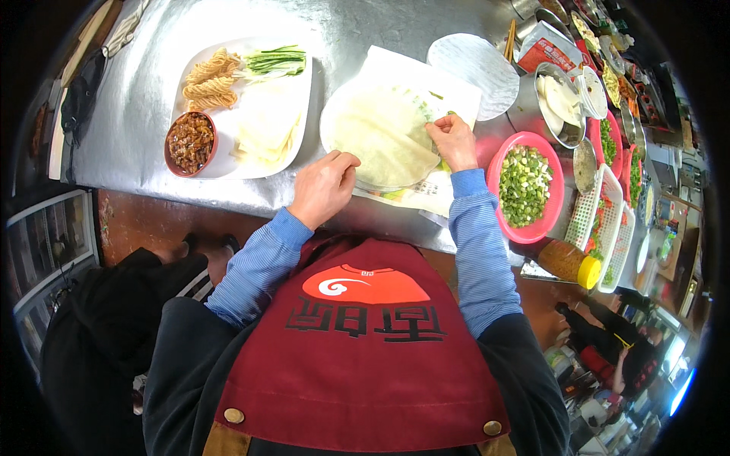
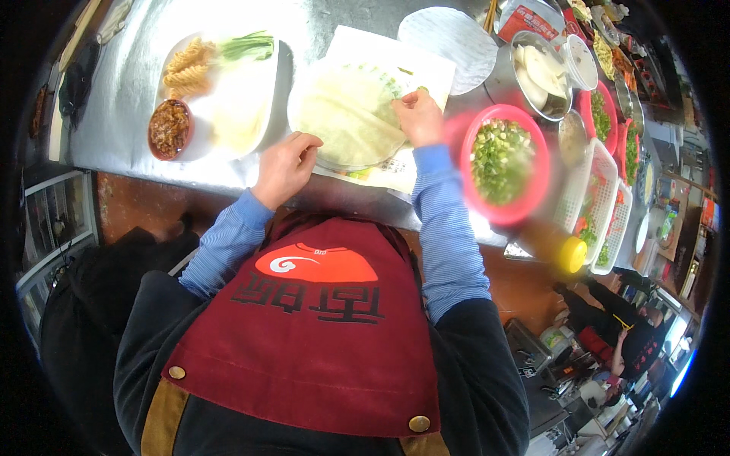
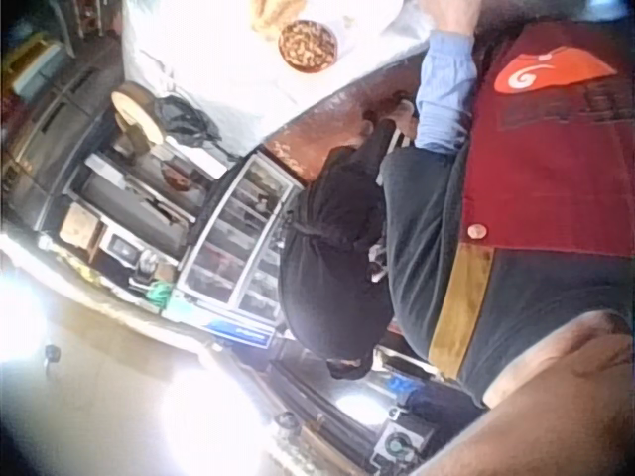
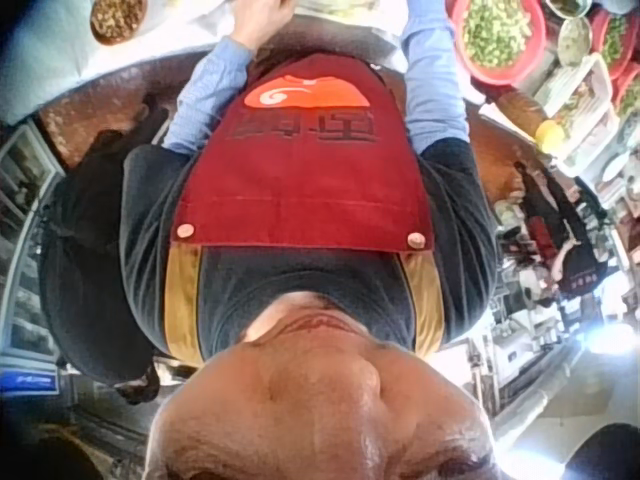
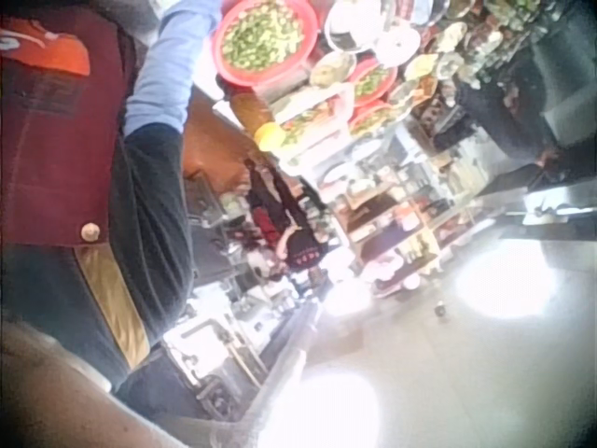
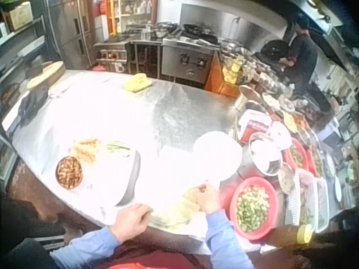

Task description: The person assembles wraps by placing fillings onto thin sheets, folding them, and stacking the finished wraps. They handle green onions, a brown filling, and thin sheets, repeatedly folding and stacking the wraps on a tray.

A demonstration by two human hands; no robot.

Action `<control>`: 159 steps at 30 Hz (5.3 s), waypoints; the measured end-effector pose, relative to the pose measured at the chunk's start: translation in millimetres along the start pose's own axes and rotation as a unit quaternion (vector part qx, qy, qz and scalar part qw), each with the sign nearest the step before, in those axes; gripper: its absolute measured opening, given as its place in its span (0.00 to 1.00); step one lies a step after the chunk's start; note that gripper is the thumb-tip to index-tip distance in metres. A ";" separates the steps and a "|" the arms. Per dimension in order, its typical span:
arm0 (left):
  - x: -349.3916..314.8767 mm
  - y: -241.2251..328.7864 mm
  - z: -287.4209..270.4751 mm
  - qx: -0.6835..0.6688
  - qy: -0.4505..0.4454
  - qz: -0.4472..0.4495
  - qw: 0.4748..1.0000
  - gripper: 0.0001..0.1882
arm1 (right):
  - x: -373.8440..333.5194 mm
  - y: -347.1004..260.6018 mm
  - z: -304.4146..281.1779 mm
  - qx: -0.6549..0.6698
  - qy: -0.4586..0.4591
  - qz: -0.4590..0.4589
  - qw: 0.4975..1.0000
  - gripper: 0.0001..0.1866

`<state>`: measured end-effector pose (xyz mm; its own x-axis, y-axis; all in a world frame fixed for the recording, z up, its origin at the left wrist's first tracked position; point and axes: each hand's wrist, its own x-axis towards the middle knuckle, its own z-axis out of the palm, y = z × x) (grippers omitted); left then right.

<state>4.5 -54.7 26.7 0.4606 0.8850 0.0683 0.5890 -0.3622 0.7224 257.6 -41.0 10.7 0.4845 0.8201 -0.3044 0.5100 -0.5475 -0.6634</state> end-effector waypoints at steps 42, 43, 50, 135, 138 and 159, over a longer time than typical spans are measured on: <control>49.4 24.9 24.1 -0.476 0.027 -0.270 0.837 0.07 | -29.6 -49.5 5.4 0.298 -0.273 0.064 0.912 0.08; 47.9 22.8 25.5 -0.477 0.025 -0.263 0.838 0.08 | -28.1 -48.7 6.0 0.300 -0.280 0.065 0.910 0.08; 41.9 12.5 37.0 -0.352 0.051 -0.176 0.918 0.09 | -27.7 -43.6 8.1 0.369 -0.299 0.115 0.873 0.07; 85.2 61.9 -3.7 -0.596 0.064 -0.198 0.776 0.08 | -8.6 -54.4 -27.3 0.548 -0.199 -0.004 0.812 0.12; 89.6 80.1 -24.7 -0.547 0.058 -0.139 0.823 0.08 | -26.7 -70.2 -45.7 0.621 -0.187 -0.002 0.761 0.14; 34.1 43.2 17.7 -0.586 -0.062 -0.354 0.726 0.11 | -73.7 -3.0 -8.1 0.506 -0.138 0.117 0.843 0.09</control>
<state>57.4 -45.3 48.0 0.4163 0.6687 -0.6160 -0.2290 0.7328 0.6408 226.1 -101.1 40.7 0.2317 0.7938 -0.5622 -0.5120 -0.3919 -0.7644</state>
